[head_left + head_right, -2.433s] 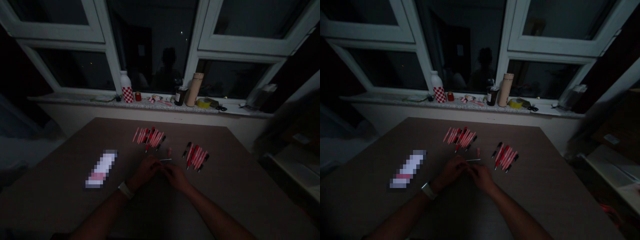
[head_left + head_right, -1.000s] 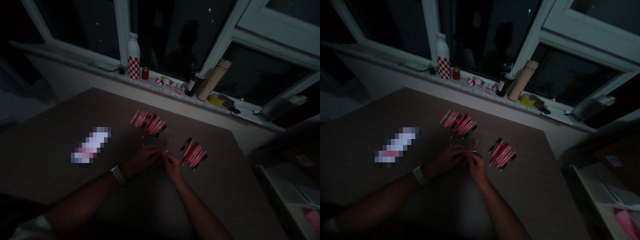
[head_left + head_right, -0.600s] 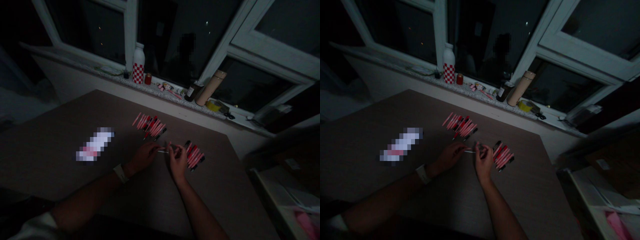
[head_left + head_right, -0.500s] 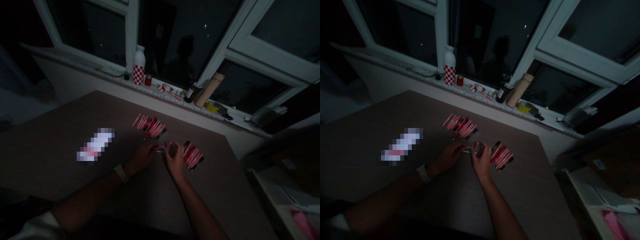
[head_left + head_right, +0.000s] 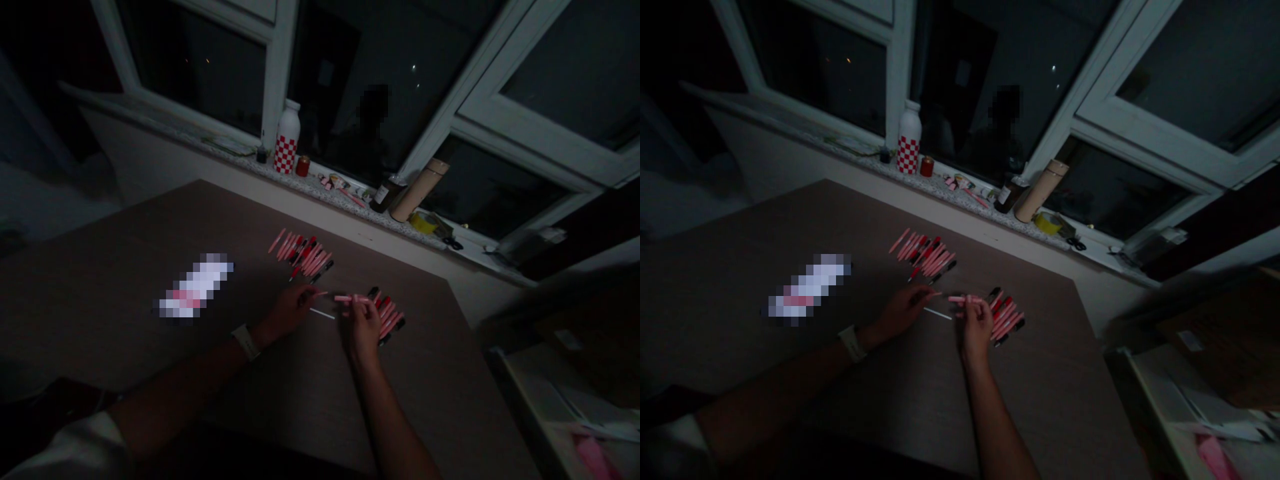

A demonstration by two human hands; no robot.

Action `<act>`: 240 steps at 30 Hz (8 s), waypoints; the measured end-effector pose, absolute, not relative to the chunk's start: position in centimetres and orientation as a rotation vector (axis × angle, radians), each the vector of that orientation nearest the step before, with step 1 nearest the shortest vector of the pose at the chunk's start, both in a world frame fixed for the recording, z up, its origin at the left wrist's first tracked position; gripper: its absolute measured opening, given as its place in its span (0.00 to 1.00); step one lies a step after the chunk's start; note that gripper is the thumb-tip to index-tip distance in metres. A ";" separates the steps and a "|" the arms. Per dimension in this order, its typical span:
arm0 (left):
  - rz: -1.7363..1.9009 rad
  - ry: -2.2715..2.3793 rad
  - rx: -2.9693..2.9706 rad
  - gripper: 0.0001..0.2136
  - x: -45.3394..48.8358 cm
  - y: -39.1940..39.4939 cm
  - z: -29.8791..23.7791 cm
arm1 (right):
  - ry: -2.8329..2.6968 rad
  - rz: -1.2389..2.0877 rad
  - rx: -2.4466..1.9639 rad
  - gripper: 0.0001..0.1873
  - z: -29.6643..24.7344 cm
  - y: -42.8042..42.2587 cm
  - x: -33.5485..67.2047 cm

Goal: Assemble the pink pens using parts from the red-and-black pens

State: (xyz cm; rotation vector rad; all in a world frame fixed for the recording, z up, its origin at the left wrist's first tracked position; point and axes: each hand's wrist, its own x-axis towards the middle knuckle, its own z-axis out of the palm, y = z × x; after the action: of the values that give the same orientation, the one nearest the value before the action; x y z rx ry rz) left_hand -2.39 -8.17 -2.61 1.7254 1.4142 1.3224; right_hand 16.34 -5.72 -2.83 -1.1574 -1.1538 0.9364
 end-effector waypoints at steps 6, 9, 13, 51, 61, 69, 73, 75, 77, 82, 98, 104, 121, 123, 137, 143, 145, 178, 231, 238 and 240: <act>1.237 1.364 1.783 0.13 -2.1 -8.5 -2.4 | -0.830 1.230 -1.004 0.16 -3.4 -6.5 16.1; 1.212 1.359 1.805 0.13 -2.0 -8.5 -2.3 | -0.785 1.294 -0.982 0.16 -3.4 -6.6 15.8; 1.184 1.382 1.817 0.12 -1.9 -8.5 -2.2 | -0.796 1.341 -0.961 0.15 -3.6 -6.7 15.5; 0.797 1.982 2.217 0.09 -4.5 -6.7 -2.4 | -0.744 1.604 -0.791 0.19 -1.5 -6.5 16.7; 0.773 2.070 2.167 0.07 -3.6 -5.6 -2.9 | -0.892 1.460 -0.840 0.19 -1.7 -6.6 16.2; 0.829 1.998 2.186 0.08 -3.9 -6.2 -2.5 | -1.128 1.180 -1.086 0.12 -3.2 -6.1 16.2; 0.854 1.934 2.152 0.08 -4.4 -6.7 -2.4 | -1.529 0.950 -1.268 0.10 -3.7 -6.2 16.8; 0.890 1.907 2.122 0.09 -4.7 -6.8 -2.4 | -1.742 0.855 -1.285 0.10 -3.9 -6.3 17.1; 0.929 1.883 2.096 0.10 -4.9 -6.8 -2.4 | -1.903 0.777 -1.292 0.10 -4.0 -6.3 17.1; 0.987 1.801 2.065 0.10 -4.9 -6.7 -2.6 | -2.129 0.630 -1.374 0.10 -4.1 -6.2 16.9; 1.112 1.770 1.922 0.11 -4.9 -6.7 -2.9 | -1.719 0.748 -1.338 0.08 -4.7 -5.4 17.4; 1.110 1.739 1.883 0.12 -4.8 -6.9 -2.9 | -1.680 0.746 -1.336 0.07 -4.7 -5.5 17.4; 1.059 1.650 1.885 0.11 -4.2 -7.2 -2.4 | -1.789 0.712 -1.354 0.09 -4.6 -5.6 17.2; 1.062 1.633 1.796 0.12 -4.2 -7.2 -2.4 | -1.761 0.753 -1.297 0.08 -4.5 -5.6 17.1; 1.424 1.657 1.399 0.14 -3.7 -7.8 -0.5 | -1.866 0.769 -1.276 0.14 -3.4 -6.6 16.7; 1.436 1.672 1.421 0.12 -3.7 -8.0 -0.6 | -2.000 0.722 -1.261 0.16 -3.4 -7.0 16.5; 1.399 1.693 1.479 0.12 -3.8 -8.1 -0.9 | -2.014 0.700 -1.268 0.17 -3.5 -7.0 16.5; 0.596 1.551 2.476 0.09 -8.0 -6.7 -1.4 | -1.917 0.770 -1.262 0.16 -3.1 -7.0 16.3; 1.186 1.445 1.780 0.11 -5.8 -7.7 -0.8 | -2.205 0.550 -1.083 0.17 -3.9 -7.1 16.5; 1.006 1.286 1.823 0.11 -4.2 -8.5 -1.4 | -2.190 0.572 -1.000 0.13 -4.6 -7.3 16.8; 1.026 1.284 1.826 0.11 -4.1 -8.6 -1.4 | -2.157 0.595 -1.009 0.13 -4.6 -7.5 16.8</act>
State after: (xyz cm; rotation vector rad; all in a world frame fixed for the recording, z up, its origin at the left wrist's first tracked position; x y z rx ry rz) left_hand -4.11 -8.60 -1.45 1.8259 1.2845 1.0261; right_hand 16.80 -7.47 -4.56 -1.0094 -2.1566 0.5949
